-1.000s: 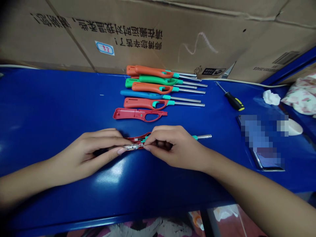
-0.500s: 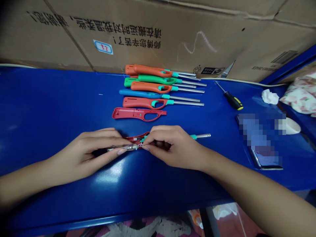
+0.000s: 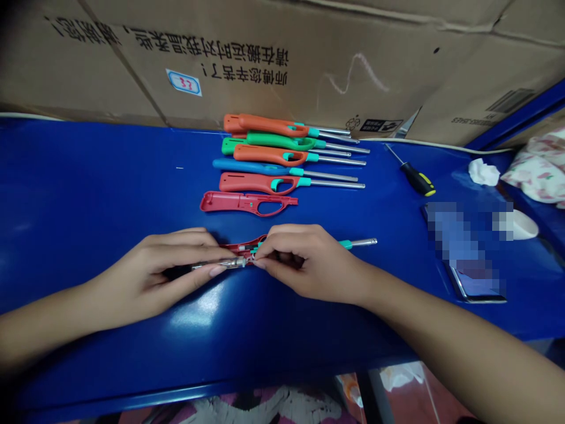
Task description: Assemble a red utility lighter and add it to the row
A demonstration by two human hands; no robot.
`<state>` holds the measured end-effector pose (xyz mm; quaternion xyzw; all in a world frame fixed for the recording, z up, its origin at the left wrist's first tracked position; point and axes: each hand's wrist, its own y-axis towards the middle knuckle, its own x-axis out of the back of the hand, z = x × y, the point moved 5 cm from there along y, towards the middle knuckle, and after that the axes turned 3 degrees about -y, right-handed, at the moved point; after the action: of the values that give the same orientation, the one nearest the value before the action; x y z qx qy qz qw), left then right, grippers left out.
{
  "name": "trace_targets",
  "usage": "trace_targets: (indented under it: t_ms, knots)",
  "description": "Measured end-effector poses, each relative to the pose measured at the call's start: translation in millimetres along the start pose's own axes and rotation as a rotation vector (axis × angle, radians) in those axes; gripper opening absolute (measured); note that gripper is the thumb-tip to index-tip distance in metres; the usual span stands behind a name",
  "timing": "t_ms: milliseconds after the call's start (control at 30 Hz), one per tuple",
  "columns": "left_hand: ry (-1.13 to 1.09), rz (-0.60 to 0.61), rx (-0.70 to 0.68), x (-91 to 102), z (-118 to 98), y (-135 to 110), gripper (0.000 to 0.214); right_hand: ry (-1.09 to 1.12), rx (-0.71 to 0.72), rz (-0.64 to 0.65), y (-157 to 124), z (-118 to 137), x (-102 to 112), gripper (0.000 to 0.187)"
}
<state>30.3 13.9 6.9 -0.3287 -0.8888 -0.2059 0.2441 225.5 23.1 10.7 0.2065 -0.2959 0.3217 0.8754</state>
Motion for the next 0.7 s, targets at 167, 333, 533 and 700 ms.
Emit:
trace_targets:
  t_ms: [167, 333, 533, 700]
  knots:
    - [0.008, 0.002, -0.010, -0.8, 0.2, 0.8, 0.027, -0.006, 0.006, 0.017, 0.4, 0.7, -1.0, 0.012]
    - [0.010, 0.002, -0.019, -1.0, 0.3, 0.9, 0.027, -0.001, 0.006, 0.018, 0.2, 0.5, -1.0, 0.012]
    - [0.005, 0.000, -0.022, 0.2, -1.1, 0.9, 0.027, -0.002, 0.003, 0.028, 0.0, 0.3, -1.6, 0.012]
    - [0.013, 0.003, -0.030, 0.0, -1.2, -0.1, 0.028, -0.002, 0.021, 0.032, 0.0, 0.5, -1.7, 0.012]
